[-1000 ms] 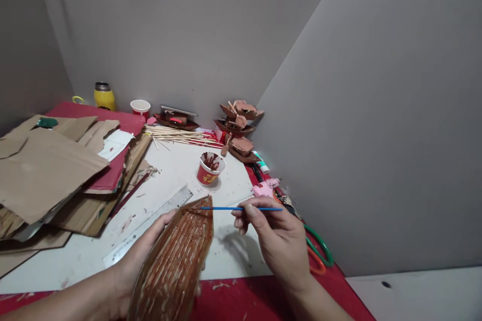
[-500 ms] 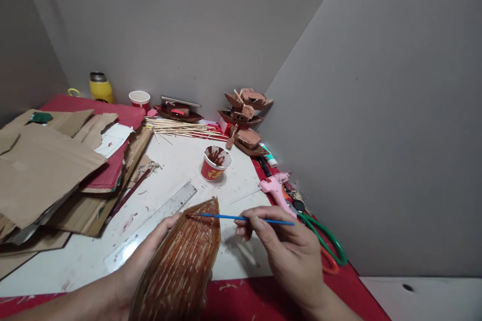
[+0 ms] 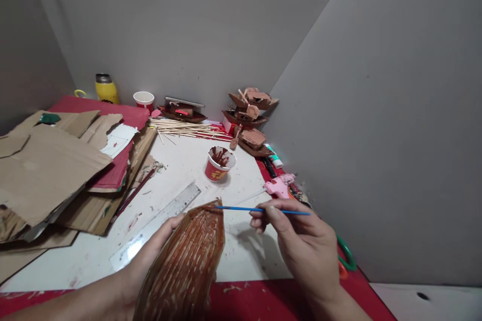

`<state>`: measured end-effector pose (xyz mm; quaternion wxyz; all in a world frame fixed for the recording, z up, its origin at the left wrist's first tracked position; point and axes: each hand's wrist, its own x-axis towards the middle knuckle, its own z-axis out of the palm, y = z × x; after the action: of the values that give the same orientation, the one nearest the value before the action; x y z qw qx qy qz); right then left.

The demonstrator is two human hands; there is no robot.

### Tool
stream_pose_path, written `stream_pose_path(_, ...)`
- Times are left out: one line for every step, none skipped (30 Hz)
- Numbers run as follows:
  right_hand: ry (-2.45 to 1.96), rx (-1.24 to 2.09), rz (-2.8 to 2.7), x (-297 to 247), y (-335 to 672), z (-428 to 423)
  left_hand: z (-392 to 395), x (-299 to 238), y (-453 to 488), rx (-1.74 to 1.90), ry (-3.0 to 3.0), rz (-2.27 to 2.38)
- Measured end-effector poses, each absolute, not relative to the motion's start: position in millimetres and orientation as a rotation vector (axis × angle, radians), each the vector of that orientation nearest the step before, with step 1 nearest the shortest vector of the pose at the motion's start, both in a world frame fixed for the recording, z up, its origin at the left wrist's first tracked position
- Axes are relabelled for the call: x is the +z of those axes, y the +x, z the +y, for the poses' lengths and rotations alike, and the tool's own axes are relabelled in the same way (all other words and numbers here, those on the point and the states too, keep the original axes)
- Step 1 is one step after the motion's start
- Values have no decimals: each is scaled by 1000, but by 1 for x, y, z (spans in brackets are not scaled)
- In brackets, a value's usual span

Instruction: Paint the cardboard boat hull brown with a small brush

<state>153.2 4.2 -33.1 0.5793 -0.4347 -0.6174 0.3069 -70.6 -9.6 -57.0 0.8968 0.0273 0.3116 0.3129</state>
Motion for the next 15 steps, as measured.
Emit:
stream_pose_path(-1015, 732, -1451, -33, 152, 4, -9, -57, -70, 631, 46, 641)
stream_pose_path(-1008, 754, -1467, -32, 151, 4, -9, -56, -70, 621, 37, 638)
stream_pose_path(-998, 776, -1487, -32, 150, 3, -9, -55, -70, 619, 32, 634)
stream_pose_path(-992, 791, -1505, -32, 149, 2, -9, -54, -70, 621, 34, 630)
stream_pose_path(-988, 796, -1515, -31, 149, 2, -8, -53, -70, 618, 38, 627)
stream_pose_path(-992, 786, -1513, -31, 150, 2, -8, -52, -70, 610, 46, 624)
stream_pose_path(-1002, 762, -1498, -31, 151, 3, -7, -50, -70, 600, 52, 623)
stream_pose_path(-1019, 734, -1479, -30, 152, 4, -7, -49, -70, 590, 58, 620)
stream_pose_path(-1035, 706, -1458, -30, 154, 5, -6, -49, -71, 580, 61, 617)
stream_pose_path(-1047, 688, -1443, -30, 155, 5, -6, -48, -71, 573, 63, 615)
stream_pose_path(-1049, 683, -1443, -30, 156, 5, -6, -48, -71, 570, 62, 615)
stream_pose_path(-1046, 691, -1461, -30, 156, 4, -6, -49, -71, 572, 60, 618)
stream_pose_path(-1035, 705, -1491, -30, 156, 3, -6, -49, -70, 582, 55, 624)
stream_pose_path(-1022, 718, -1521, -30, 156, 2, -7, -50, -70, 598, 48, 632)
stream_pose_path(-1011, 716, -1540, -31, 156, 1, -7, -51, -70, 618, 39, 643)
